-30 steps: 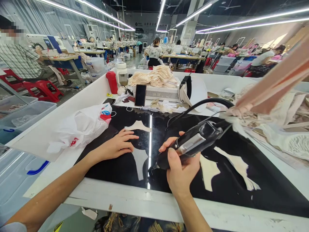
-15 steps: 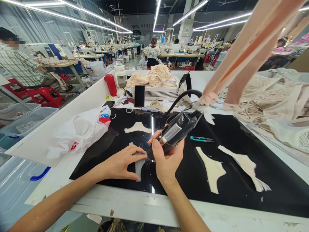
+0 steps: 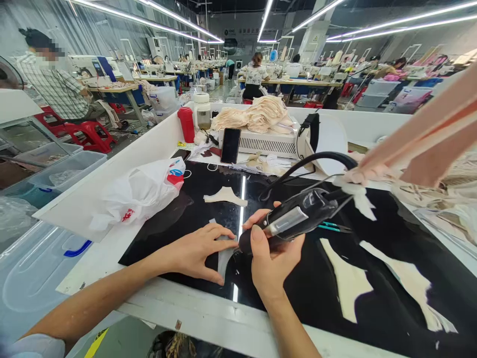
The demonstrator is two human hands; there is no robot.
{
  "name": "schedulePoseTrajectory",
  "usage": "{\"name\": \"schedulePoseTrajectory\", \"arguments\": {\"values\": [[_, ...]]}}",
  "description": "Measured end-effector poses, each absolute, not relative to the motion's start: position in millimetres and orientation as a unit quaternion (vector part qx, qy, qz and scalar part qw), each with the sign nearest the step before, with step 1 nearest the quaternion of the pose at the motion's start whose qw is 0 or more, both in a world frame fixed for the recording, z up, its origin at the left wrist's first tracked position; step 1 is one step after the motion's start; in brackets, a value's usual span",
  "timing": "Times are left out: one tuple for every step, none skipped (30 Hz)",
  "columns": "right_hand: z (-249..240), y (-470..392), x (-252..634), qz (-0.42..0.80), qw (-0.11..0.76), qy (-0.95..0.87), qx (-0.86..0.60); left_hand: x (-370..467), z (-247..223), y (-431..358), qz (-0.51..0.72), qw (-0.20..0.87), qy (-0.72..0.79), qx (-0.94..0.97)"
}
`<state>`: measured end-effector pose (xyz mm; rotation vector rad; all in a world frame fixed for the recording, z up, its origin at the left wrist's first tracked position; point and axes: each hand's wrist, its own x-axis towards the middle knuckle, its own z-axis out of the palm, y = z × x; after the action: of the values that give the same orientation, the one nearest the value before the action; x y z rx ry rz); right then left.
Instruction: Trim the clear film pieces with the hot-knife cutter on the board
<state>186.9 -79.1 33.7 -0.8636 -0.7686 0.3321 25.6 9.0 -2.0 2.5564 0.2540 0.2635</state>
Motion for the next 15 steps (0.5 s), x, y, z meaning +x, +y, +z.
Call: {"name": "schedulePoseTrajectory", "arguments": {"values": [[33.6,-78.7,186.8,0.155,0.824,-0.36,-0.409,25.9,-1.4,8.4,0.099,0.275,0.094,0.952],[33.6,-78.3,186.7,0.154,0.823,-0.357,-0.414,26.2,-0.8,7.7,0.099,0.275,0.094,0.952],[33.8,-78.1,186.6,0.152,0.823,-0.353,-0.419,26.6,-0.3,7.1,0.098,0.274,0.094,0.952],[34.1,-78.0,186.5,0.15,0.822,-0.349,-0.425,27.1,0.0,6.6,0.097,0.273,0.094,0.953],[34.7,-78.1,186.4,0.149,0.821,-0.346,-0.43,27.5,0.0,6.1,0.095,0.271,0.095,0.953],[35.5,-78.4,186.2,0.148,0.82,-0.343,-0.433,27.9,-0.3,5.8,0.094,0.269,0.096,0.954],[36.4,-79.0,186.0,0.149,0.821,-0.342,-0.433,28.3,-1.0,5.5,0.096,0.267,0.097,0.954],[37.5,-79.9,185.7,0.15,0.822,-0.342,-0.43,28.5,-2.0,5.4,0.098,0.264,0.097,0.954],[38.5,-81.0,185.3,0.152,0.824,-0.343,-0.425,28.6,-3.2,5.4,0.102,0.262,0.097,0.955],[39.5,-82.2,184.6,0.156,0.825,-0.345,-0.419,28.5,-4.5,5.4,0.107,0.26,0.096,0.955],[40.3,-83.5,183.7,0.159,0.826,-0.348,-0.413,28.4,-5.9,5.4,0.111,0.259,0.096,0.955],[40.9,-84.7,182.7,0.163,0.826,-0.351,-0.409,28.3,-7.2,5.4,0.114,0.258,0.096,0.955],[41.2,-85.7,181.6,0.165,0.825,-0.354,-0.407,28.2,-8.3,5.5,0.115,0.257,0.096,0.955],[41.3,-86.5,180.6,0.167,0.824,-0.356,-0.407,28.2,-9.1,5.5,0.116,0.256,0.095,0.955],[41.3,-87.0,179.6,0.168,0.823,-0.357,-0.409,28.3,-9.6,5.4,0.117,0.254,0.094,0.956]]}}
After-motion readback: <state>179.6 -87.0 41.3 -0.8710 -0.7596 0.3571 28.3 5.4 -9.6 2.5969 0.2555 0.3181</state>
